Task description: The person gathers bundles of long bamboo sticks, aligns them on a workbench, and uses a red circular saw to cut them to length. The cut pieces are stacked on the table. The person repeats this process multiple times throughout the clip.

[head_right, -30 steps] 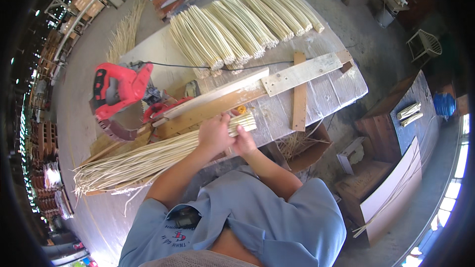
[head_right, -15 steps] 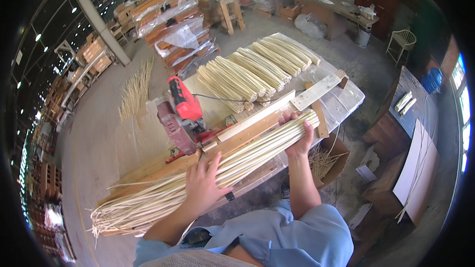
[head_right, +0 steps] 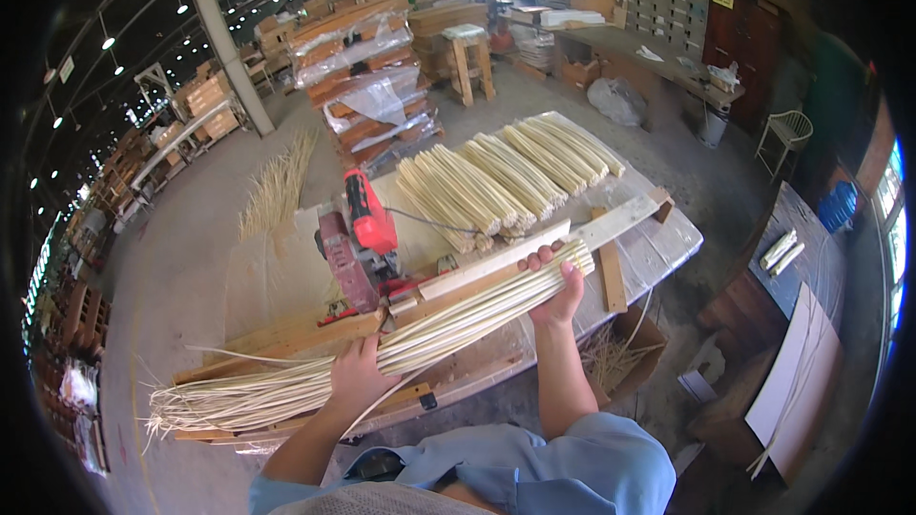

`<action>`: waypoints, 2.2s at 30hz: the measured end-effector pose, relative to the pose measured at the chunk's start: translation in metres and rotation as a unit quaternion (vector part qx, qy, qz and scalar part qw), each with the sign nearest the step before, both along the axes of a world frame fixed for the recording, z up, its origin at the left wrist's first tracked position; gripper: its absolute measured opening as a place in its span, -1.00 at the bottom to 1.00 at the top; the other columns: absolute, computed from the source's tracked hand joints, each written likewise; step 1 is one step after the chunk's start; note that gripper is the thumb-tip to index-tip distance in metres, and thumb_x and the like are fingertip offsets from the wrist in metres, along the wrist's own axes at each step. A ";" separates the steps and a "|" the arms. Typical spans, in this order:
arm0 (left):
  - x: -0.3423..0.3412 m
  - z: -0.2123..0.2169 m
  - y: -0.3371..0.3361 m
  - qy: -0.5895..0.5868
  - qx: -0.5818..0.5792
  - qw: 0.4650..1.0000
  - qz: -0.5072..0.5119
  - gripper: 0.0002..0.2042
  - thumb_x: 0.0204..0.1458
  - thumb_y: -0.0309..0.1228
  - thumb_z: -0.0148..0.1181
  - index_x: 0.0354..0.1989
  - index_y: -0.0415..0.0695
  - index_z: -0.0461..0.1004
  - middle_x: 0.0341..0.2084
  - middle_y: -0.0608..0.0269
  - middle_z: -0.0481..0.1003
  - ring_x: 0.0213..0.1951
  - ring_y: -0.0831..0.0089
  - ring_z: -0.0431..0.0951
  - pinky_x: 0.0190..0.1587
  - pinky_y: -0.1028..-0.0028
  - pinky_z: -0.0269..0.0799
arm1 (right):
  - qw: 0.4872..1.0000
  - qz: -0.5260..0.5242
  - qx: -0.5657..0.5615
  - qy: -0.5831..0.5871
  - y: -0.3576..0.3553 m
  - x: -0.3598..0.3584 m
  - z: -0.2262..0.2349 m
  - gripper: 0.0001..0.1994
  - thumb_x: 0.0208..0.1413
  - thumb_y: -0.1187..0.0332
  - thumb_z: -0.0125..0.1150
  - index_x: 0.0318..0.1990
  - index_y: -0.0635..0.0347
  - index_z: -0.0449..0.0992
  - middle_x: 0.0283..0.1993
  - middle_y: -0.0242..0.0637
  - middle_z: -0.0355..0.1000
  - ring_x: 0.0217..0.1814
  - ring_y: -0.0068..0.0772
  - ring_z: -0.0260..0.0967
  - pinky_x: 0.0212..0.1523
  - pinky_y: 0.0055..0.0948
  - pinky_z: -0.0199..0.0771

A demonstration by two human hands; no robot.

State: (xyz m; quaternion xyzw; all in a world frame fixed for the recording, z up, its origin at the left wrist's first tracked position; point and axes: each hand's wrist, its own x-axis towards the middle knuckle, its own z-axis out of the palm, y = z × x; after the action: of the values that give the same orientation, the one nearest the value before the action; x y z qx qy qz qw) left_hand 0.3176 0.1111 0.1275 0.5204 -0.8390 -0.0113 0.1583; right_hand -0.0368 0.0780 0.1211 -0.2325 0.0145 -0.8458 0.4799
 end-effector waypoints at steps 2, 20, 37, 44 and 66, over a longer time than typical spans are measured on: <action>-0.004 0.010 -0.003 -0.018 -0.080 0.996 -0.028 -0.30 -0.27 -0.09 0.57 0.07 -0.17 0.49 -0.15 0.07 0.57 -0.08 0.01 0.60 0.19 0.11 0.45 | 1.000 0.007 0.002 0.001 -0.007 -0.002 0.000 -0.54 0.10 0.13 0.30 0.08 0.11 0.34 -0.15 -0.30 0.36 -0.11 -0.30 0.37 0.08 -0.12 0.42; -0.006 0.040 0.010 -0.028 0.118 0.992 0.020 -0.34 -0.33 -0.15 0.58 0.00 -0.14 0.47 -0.24 -0.04 0.65 -0.18 -0.03 0.68 -0.09 0.11 0.58 | 0.999 -0.028 0.021 -0.040 0.016 0.014 0.002 -0.33 0.00 -0.10 0.40 0.17 0.00 0.27 -0.18 -0.42 0.41 -0.14 -0.32 0.53 0.15 0.10 0.61; 0.009 0.042 0.011 -0.019 0.089 0.996 -0.025 -0.39 -0.35 -0.18 0.58 -0.09 -0.14 0.46 -0.34 -0.07 0.65 -0.29 -0.10 0.66 -0.18 0.04 0.54 | 0.998 -0.006 0.049 -0.046 0.032 0.090 -0.016 -0.39 0.05 -0.06 0.38 0.13 0.10 0.35 -0.16 -0.28 0.46 -0.08 -0.23 0.53 0.06 -0.03 0.65; 0.010 0.023 0.009 0.015 0.082 0.994 -0.074 -0.39 -0.35 -0.19 0.57 -0.07 -0.17 0.48 -0.27 -0.15 0.62 -0.17 -0.15 0.63 -0.11 -0.05 0.50 | 0.998 -0.007 -0.041 -0.042 0.043 -0.006 -0.007 -0.31 0.11 -0.07 0.40 0.29 0.04 0.31 -0.03 -0.26 0.48 0.02 -0.19 0.53 0.21 -0.01 0.58; 0.020 0.033 -0.003 0.055 0.121 0.990 -0.037 -0.36 -0.38 -0.26 0.60 -0.03 -0.13 0.47 -0.24 -0.10 0.63 -0.22 -0.19 0.64 -0.09 -0.03 0.53 | 0.981 0.177 0.079 0.020 0.059 0.129 -0.013 -0.46 0.12 0.02 0.41 0.05 0.29 0.52 0.07 -0.02 0.58 0.18 -0.12 0.56 0.28 -0.12 0.54</action>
State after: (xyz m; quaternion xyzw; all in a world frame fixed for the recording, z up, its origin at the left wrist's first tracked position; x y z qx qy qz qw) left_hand 0.3378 0.1081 0.1605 0.5030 -0.8401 -0.1475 0.1399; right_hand 0.0917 0.1373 0.1085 -0.2102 0.0493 -0.7389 0.6383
